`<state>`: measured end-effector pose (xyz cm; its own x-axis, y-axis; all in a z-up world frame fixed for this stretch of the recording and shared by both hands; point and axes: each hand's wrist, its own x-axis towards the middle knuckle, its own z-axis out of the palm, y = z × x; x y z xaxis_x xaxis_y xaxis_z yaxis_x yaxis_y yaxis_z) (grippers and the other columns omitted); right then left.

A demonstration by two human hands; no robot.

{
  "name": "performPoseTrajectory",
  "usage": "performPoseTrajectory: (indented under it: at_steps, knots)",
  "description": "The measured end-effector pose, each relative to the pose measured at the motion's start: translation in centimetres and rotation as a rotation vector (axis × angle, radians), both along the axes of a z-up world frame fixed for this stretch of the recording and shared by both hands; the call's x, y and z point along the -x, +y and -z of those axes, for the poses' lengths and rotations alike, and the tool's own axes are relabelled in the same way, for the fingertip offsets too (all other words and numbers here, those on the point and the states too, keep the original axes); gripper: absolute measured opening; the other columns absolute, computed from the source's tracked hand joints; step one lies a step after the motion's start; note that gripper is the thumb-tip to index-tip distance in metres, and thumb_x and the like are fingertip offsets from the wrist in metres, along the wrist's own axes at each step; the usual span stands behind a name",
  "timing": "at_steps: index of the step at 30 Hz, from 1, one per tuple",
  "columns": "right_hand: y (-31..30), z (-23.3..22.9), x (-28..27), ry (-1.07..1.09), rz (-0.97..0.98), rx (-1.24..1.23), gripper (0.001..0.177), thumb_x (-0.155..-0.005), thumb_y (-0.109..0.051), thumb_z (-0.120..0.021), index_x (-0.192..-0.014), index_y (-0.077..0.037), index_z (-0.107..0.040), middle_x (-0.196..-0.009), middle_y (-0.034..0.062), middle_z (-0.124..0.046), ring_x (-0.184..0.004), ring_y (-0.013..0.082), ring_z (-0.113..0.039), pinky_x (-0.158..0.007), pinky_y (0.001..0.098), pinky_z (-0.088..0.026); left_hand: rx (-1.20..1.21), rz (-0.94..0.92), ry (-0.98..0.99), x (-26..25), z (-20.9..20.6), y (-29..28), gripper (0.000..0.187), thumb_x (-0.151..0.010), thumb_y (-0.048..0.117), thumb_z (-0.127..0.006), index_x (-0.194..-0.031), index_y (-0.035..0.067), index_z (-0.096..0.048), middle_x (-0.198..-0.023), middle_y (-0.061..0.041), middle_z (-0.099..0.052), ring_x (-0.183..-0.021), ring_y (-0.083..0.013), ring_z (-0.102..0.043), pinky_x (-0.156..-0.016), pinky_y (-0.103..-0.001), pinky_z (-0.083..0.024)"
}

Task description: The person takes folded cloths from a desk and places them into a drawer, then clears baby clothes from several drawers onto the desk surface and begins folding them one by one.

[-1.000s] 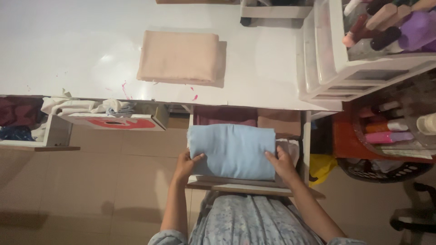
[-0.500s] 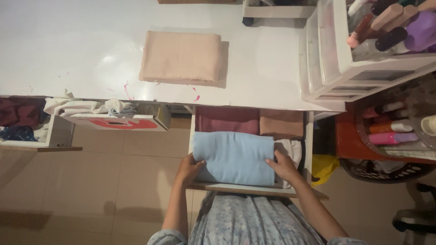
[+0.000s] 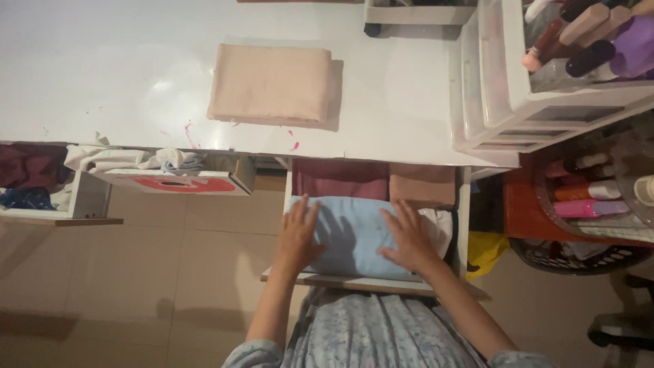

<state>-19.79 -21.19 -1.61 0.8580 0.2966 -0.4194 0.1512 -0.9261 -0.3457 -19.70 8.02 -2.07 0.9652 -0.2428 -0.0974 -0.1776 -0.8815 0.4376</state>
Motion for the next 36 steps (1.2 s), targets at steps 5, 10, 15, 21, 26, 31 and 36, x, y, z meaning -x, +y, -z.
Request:
performPoseTrajectory:
  at_steps: [5,10,15,21,26,31,36]
  knots:
    - [1.6,-0.6,-0.7,0.180,-0.250,0.109,0.123,-0.071,-0.060,-0.085,-0.162,-0.024,-0.011,-0.169,0.0183,0.015,-0.155,0.0405,0.019,-0.124,0.0621,0.001,-0.292,0.169,0.297,-0.8,1.6,-1.2,0.131,-0.050,0.035,-0.098,-0.158,0.030,-0.024,-0.169,-0.016,-0.004,-0.156,-0.0424,-0.005,-0.121,-0.064,-0.017]
    - [1.9,-0.3,-1.3,0.214,-0.262,0.165,0.128,-0.069,-0.062,-0.085,-0.164,-0.026,-0.006,-0.170,0.0162,0.015,-0.156,0.0391,0.016,-0.123,0.0637,0.000,-0.309,0.221,0.371,-1.5,4.1,-0.7,0.140,-0.048,0.044,-0.100,-0.161,0.030,-0.018,-0.170,-0.018,0.000,-0.155,-0.0453,-0.002,-0.120,-0.064,-0.017]
    - [2.4,-0.3,-1.0,0.127,-0.286,0.225,0.124,-0.073,-0.060,-0.083,-0.164,-0.023,-0.006,-0.170,0.0174,0.011,-0.157,0.0380,0.010,-0.124,0.0629,-0.004,-0.293,0.229,0.295,-1.3,6.8,-0.4,0.143,-0.047,0.045,-0.100,-0.161,0.030,-0.016,-0.170,-0.017,0.000,-0.155,-0.0466,-0.004,-0.117,-0.064,-0.026]
    - [2.7,0.6,-1.2,0.166,-0.268,0.239,0.121,-0.076,-0.056,-0.082,-0.164,-0.023,-0.006,-0.170,0.0182,0.013,-0.157,0.0396,0.012,-0.123,0.0618,-0.004,-0.279,0.224,0.168,-0.7,9.2,-0.5,0.143,-0.048,0.040,-0.101,-0.162,0.027,-0.015,-0.170,-0.019,-0.002,-0.156,-0.0482,-0.006,-0.108,-0.060,-0.041]
    - [2.9,2.9,-1.3,0.176,-0.263,0.265,0.123,-0.076,-0.058,-0.082,-0.164,-0.023,-0.003,-0.170,0.0184,0.014,-0.157,0.0401,0.013,-0.124,0.0625,-0.003,-0.276,0.229,0.172,-0.8,9.4,-0.7,0.143,-0.048,0.037,-0.101,-0.161,0.022,-0.015,-0.169,-0.021,-0.002,-0.154,-0.0502,-0.006,-0.113,-0.056,-0.039]
    - [2.9,4.0,-1.2,0.157,-0.275,0.281,0.122,-0.077,-0.058,-0.081,-0.165,-0.023,-0.003,-0.170,0.0199,0.015,-0.156,0.0421,0.013,-0.123,0.0640,-0.003,-0.237,0.223,0.056,-0.6,13.0,-0.4,0.129,-0.057,0.031,-0.094,-0.160,0.020,-0.016,-0.167,-0.022,-0.005,-0.152,-0.0533,-0.007,-0.116,-0.057,-0.035]
    - [3.4,0.9,-1.7,0.207,-0.278,0.278,0.118,-0.081,-0.055,-0.078,-0.164,-0.022,-0.001,-0.170,0.0196,0.016,-0.157,0.0407,0.015,-0.124,0.0628,-0.002,-0.301,0.198,-0.269,-0.3,14.6,-0.1,0.110,-0.074,0.031,-0.086,-0.164,0.022,-0.022,-0.172,-0.021,-0.010,-0.155,-0.0505,-0.014,-0.113,-0.056,-0.039]
